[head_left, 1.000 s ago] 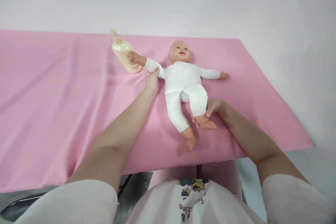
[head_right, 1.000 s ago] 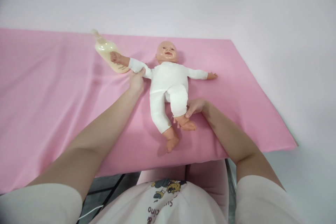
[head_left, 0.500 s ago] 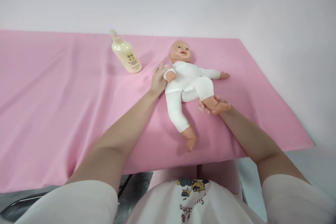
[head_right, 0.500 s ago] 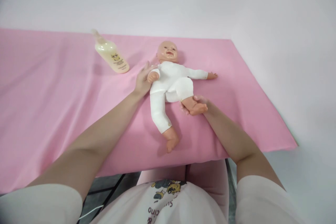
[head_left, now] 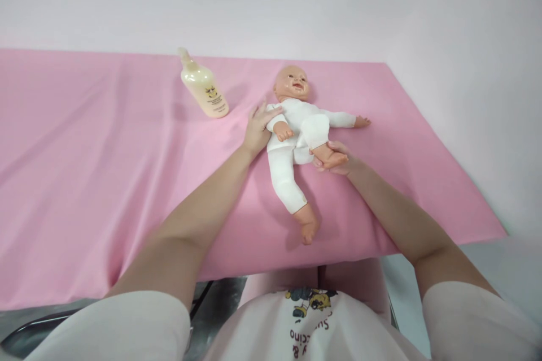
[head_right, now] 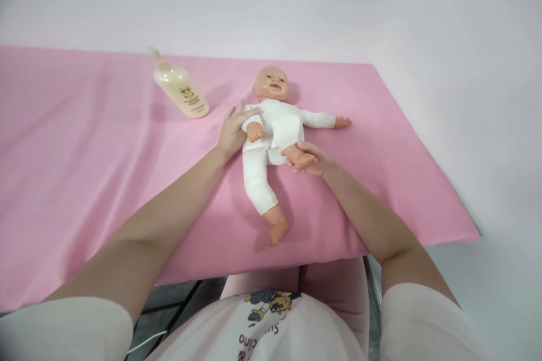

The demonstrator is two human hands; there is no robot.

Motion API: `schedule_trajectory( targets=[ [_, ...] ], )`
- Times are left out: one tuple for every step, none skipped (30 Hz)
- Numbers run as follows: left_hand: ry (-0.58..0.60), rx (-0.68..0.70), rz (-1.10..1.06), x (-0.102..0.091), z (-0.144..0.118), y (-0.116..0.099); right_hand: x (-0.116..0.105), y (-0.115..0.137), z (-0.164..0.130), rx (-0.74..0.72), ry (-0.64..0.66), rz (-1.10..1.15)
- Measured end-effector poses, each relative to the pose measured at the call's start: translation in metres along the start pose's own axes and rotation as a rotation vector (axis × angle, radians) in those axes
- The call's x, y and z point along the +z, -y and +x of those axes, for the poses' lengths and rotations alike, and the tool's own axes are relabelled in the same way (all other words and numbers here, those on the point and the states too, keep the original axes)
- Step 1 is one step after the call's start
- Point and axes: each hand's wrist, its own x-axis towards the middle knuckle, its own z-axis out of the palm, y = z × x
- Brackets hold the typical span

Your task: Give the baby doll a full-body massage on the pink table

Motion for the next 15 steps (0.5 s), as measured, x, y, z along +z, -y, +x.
schedule_trajectory(
  targets=[
    [0.000, -0.003, -0.002, 0.000, 0.000, 0.000, -0.001, 0.000, 0.000, -0.003, 0.014, -0.004],
    [-0.003, -0.006, -0.007, 0.000, 0.000, 0.000, -0.001, -0.001, 0.000, -0.017, 0.029, -0.004],
    [-0.014, -0.012, -0.020, 0.001, 0.000, 0.000, -0.001, -0.001, 0.000, -0.037, 0.052, -0.003],
    [-0.037, -0.023, -0.044, 0.001, 0.000, 0.000, -0.001, -0.001, -0.001, -0.059, 0.084, -0.004],
    [-0.070, -0.041, -0.079, 0.002, 0.001, 0.001, -0.001, -0.002, -0.002, -0.079, 0.121, -0.010],
    [-0.114, -0.068, -0.125, 0.002, 0.001, 0.002, 0.001, -0.002, -0.004, -0.086, 0.162, -0.021],
    [-0.163, -0.103, -0.178, 0.003, 0.001, 0.003, 0.002, -0.002, -0.006, -0.077, 0.206, -0.034],
    [-0.212, -0.144, -0.238, 0.003, 0.002, 0.004, 0.004, -0.001, -0.008, -0.055, 0.257, -0.043],
    [-0.256, -0.187, -0.301, 0.003, 0.003, 0.005, 0.007, -0.001, -0.010, -0.020, 0.311, -0.045],
    [-0.295, -0.229, -0.359, 0.003, 0.004, 0.006, 0.009, 0.000, -0.012, 0.023, 0.362, -0.039],
    [-0.328, -0.267, -0.413, 0.003, 0.005, 0.007, 0.012, 0.002, -0.014, 0.070, 0.423, -0.027],
    [-0.360, -0.299, -0.462, 0.004, 0.006, 0.008, 0.014, 0.004, -0.014, 0.116, 0.484, -0.015],
    [-0.389, -0.324, -0.508, 0.004, 0.007, 0.010, 0.017, 0.006, -0.014, 0.162, 0.543, -0.009],
    [-0.421, -0.345, -0.549, 0.005, 0.008, 0.011, 0.018, 0.008, -0.014, 0.217, 0.595, -0.021],
    [-0.453, -0.364, -0.589, 0.005, 0.009, 0.013, 0.020, 0.011, -0.013, 0.276, 0.634, -0.055]
  ],
)
